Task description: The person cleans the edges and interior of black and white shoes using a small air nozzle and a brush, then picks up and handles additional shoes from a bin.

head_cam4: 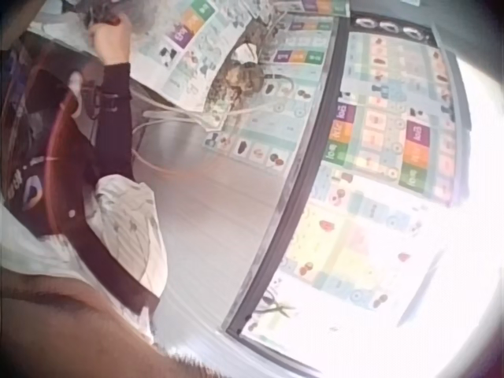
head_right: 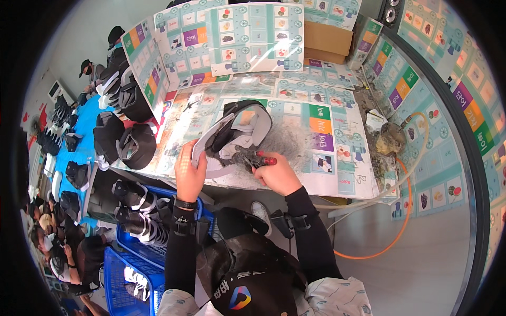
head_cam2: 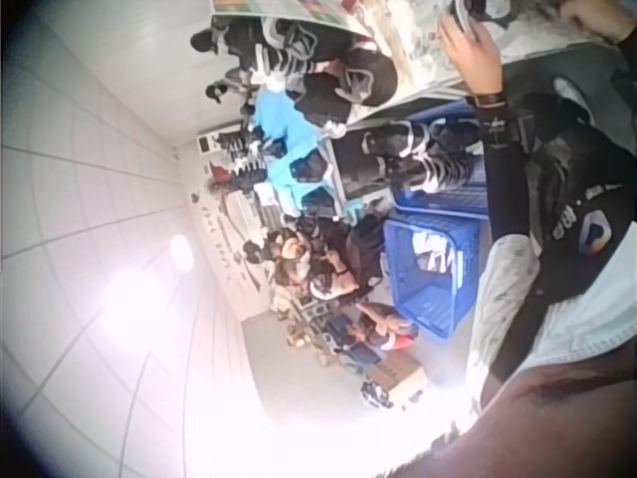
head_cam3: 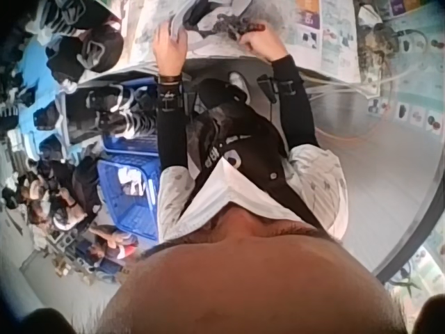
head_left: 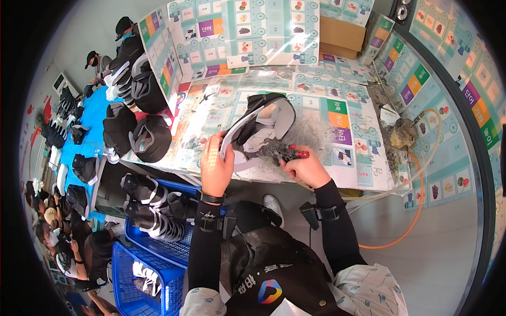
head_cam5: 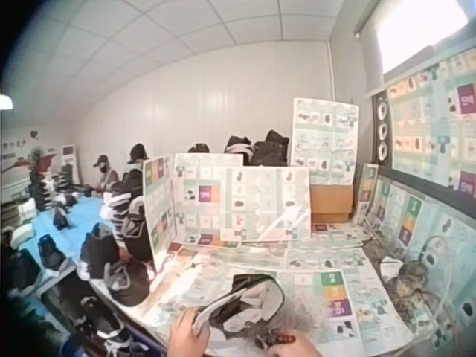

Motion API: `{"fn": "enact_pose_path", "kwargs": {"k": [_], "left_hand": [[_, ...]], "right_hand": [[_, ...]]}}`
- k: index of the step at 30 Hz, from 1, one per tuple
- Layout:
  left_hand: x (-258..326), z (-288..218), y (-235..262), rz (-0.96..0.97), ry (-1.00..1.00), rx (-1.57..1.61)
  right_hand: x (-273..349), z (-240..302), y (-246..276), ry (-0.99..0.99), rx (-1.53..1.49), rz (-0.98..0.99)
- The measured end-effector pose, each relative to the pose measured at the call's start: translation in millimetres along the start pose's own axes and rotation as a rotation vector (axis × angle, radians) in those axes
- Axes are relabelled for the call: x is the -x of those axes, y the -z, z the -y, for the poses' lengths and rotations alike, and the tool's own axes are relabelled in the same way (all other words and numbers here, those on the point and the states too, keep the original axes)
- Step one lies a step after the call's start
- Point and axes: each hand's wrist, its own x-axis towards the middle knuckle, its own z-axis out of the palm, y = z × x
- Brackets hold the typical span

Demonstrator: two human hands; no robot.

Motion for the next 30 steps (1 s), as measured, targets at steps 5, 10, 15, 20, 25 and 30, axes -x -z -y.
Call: {"fn": "enact_pose_path", "kwargs": {"k": [5, 10, 15, 20, 25, 30], "left_hand": [[1.8, -1.3, 1.8, -0.007, 0.006, 0.012], [-2.0, -7.2, 3.3, 0.01, 0.03, 0.05], [-4.9, -5.5, 0.0, -0.023, -0.05, 0.01], [-4.3, -9.9, 0.5, -0.008, 0.029, 0.075], [-2.3, -4.6, 3.4, -0.007, 0.015, 0.071], [-7.9, -9.8, 3.8, 0.038, 0.103, 0.188]], "right_hand": [[-4.5, -19.5, 17.4, 0.041, 0.332, -0.33], [7.7, -8.3, 12.7, 0.127, 0.45, -0.525], [7.9, -22.6, 2.5, 0.121, 0.408, -0.446], [6.9, -40.5, -3.3, 0.156, 0.239, -0.228], [8.3, -34.1, 0.9, 0.038, 0.216, -0.101], [2.7, -30.7, 16.9, 0.193, 0.403, -0.481]]}}
